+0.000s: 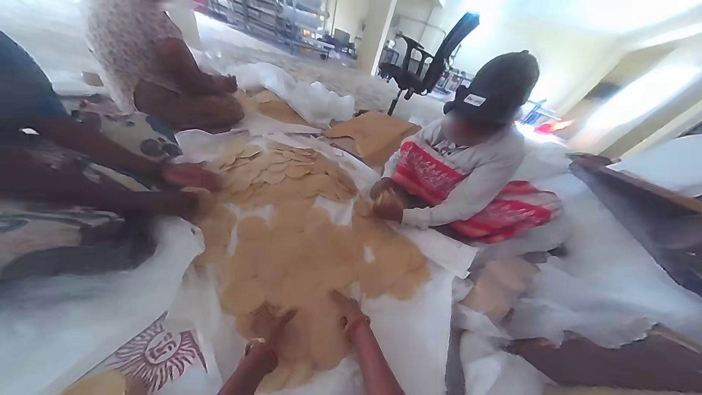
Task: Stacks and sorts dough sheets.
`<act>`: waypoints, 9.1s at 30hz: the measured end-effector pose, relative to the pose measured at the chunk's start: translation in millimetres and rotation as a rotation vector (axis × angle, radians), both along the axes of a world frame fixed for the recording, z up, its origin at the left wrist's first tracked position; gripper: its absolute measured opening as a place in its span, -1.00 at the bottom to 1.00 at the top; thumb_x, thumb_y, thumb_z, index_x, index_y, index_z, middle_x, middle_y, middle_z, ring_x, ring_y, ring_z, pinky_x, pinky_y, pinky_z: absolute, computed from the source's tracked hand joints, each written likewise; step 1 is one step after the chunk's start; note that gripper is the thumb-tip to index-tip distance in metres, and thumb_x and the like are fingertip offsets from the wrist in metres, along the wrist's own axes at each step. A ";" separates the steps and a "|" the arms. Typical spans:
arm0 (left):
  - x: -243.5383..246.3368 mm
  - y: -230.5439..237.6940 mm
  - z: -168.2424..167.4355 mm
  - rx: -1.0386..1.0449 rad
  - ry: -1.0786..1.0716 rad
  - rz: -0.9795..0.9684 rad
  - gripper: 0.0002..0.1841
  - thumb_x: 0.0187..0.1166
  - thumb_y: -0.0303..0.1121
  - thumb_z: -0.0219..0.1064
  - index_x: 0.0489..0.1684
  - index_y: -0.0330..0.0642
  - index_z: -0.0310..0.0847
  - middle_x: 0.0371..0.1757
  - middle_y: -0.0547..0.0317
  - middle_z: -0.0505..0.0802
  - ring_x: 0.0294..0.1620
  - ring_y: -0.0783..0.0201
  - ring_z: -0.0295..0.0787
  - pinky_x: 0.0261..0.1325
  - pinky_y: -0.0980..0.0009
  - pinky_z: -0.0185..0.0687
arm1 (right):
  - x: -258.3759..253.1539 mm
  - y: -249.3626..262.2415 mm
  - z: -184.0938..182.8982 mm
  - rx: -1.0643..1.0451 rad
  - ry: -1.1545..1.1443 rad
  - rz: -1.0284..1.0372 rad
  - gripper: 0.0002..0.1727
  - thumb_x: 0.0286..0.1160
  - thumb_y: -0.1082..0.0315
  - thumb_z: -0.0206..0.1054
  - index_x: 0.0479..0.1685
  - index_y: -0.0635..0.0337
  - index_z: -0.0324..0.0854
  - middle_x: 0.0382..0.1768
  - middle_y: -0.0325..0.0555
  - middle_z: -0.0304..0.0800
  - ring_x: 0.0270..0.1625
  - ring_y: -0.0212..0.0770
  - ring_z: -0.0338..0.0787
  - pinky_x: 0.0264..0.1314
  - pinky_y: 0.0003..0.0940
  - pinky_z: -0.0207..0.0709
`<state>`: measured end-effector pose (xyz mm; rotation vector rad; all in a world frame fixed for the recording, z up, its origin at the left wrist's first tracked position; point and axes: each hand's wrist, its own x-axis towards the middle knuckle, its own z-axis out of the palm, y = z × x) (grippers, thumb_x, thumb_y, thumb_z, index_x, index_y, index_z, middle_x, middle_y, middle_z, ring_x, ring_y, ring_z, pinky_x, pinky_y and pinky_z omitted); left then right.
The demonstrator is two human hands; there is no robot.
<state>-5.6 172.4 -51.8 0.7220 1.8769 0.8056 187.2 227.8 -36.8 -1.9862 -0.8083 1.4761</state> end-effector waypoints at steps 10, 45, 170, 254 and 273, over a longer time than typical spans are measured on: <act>0.6 27.5 3.1 -0.118 0.211 -0.156 0.05 0.39 0.09 0.56 0.91 0.17 -0.05 0.77 -0.39 0.23 0.71 -0.41 0.21 0.58 -0.32 0.29 | -30.2 -1.9 -9.8 -0.015 0.164 0.108 -0.28 0.45 0.15 0.54 0.53 0.34 0.41 0.40 0.25 0.61 0.43 0.09 0.62 0.42 0.10 0.50; -47.9 -48.9 -0.4 0.626 -0.495 -0.160 -0.31 0.80 0.06 -0.19 0.82 -0.19 0.08 0.74 0.06 0.42 0.62 0.26 0.46 0.59 0.24 0.45 | -25.3 -119.3 -1.8 0.677 -0.026 0.363 0.16 -0.26 0.36 0.77 0.59 0.61 0.25 0.25 0.27 0.75 0.29 -0.18 0.78 0.43 -0.31 0.62; -67.6 -77.4 4.0 0.806 -0.246 -0.239 -0.22 0.73 0.20 -0.07 0.71 -0.28 0.29 0.73 0.03 0.46 0.74 0.21 0.31 0.75 0.17 0.21 | -61.2 -116.5 -13.0 0.963 -0.132 0.694 0.12 -0.24 0.09 0.82 0.49 0.50 0.41 0.32 0.34 0.70 0.35 0.09 0.76 0.41 -0.05 0.64; -61.4 6.1 19.5 0.633 -0.213 0.248 -0.47 0.86 -0.19 -0.05 0.66 -0.39 0.18 0.47 -0.27 0.58 0.39 0.08 0.60 0.40 0.13 0.58 | -54.2 -117.4 -25.4 0.706 -0.212 0.618 0.06 -0.03 0.21 0.76 0.63 0.37 0.33 0.42 0.26 0.65 0.34 0.07 0.76 0.38 0.05 0.63; -48.5 -38.3 -19.0 0.566 -0.462 -0.484 -0.31 0.79 0.14 -0.23 0.48 -0.26 0.49 0.42 0.01 0.69 0.40 0.27 0.63 0.47 0.21 0.55 | -46.3 -115.3 -5.9 0.703 -0.216 0.730 0.09 -0.07 0.04 0.77 0.59 0.41 0.38 0.40 0.27 0.67 0.39 0.09 0.74 0.46 0.06 0.59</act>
